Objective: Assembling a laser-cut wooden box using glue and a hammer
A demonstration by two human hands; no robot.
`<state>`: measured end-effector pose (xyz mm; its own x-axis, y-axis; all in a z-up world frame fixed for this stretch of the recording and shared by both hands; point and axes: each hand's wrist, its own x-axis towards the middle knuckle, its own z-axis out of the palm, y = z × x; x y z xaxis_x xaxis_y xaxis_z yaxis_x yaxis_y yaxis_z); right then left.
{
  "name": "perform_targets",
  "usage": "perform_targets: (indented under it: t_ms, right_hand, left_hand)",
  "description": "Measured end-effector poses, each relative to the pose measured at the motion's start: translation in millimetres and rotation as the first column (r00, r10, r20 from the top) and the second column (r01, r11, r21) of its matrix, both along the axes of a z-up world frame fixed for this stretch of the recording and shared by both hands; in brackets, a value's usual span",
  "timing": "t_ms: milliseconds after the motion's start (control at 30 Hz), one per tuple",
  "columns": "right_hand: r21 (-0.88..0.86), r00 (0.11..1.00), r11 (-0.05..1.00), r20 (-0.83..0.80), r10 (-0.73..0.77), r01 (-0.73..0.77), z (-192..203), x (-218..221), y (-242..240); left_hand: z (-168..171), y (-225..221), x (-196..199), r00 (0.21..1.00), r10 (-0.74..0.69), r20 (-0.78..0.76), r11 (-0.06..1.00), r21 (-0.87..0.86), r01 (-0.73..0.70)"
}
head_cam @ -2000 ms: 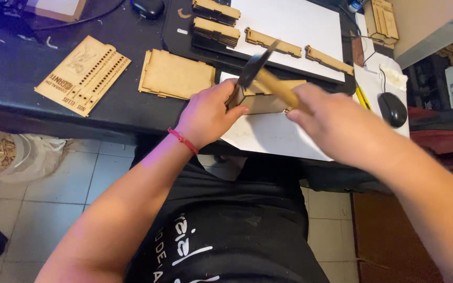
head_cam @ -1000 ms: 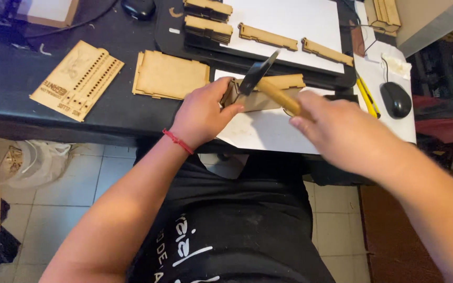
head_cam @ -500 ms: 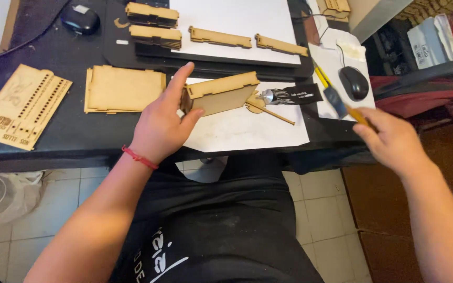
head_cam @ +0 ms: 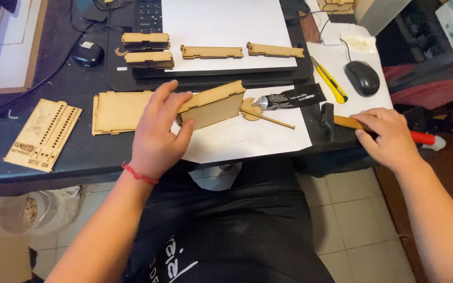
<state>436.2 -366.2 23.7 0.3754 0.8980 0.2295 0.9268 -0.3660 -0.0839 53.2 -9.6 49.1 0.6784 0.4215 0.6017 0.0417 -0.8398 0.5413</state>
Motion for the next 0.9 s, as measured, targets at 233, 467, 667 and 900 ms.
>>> perform_targets:
  t_ms: [233, 467, 667, 900]
  right_hand:
    - [0.275, 0.982, 0.943, 0.083, 0.171, -0.188, 47, -92, 87]
    - [0.309, 0.788, 0.83, -0.282, 0.547, -0.465, 65, -141, 210]
    - [0.448, 0.764, 0.753, -0.206, 0.611, -0.482, 39, -131, 231]
    - [0.552, 0.783, 0.633, 0.058, 0.62, -0.542, 22, -126, 239]
  left_hand:
    - [33, -16, 28, 0.955, 0.245, -0.169, 0.845, 0.52, -0.125]
    - [20, -8, 59, 0.867, 0.342, -0.363, 0.793, 0.606, -0.059]
    - [25, -8, 60, 0.918, 0.335, -0.214, 0.674, 0.735, -0.075]
    - [30, -11, 60, 0.906, 0.374, -0.199, 0.588, 0.806, -0.066]
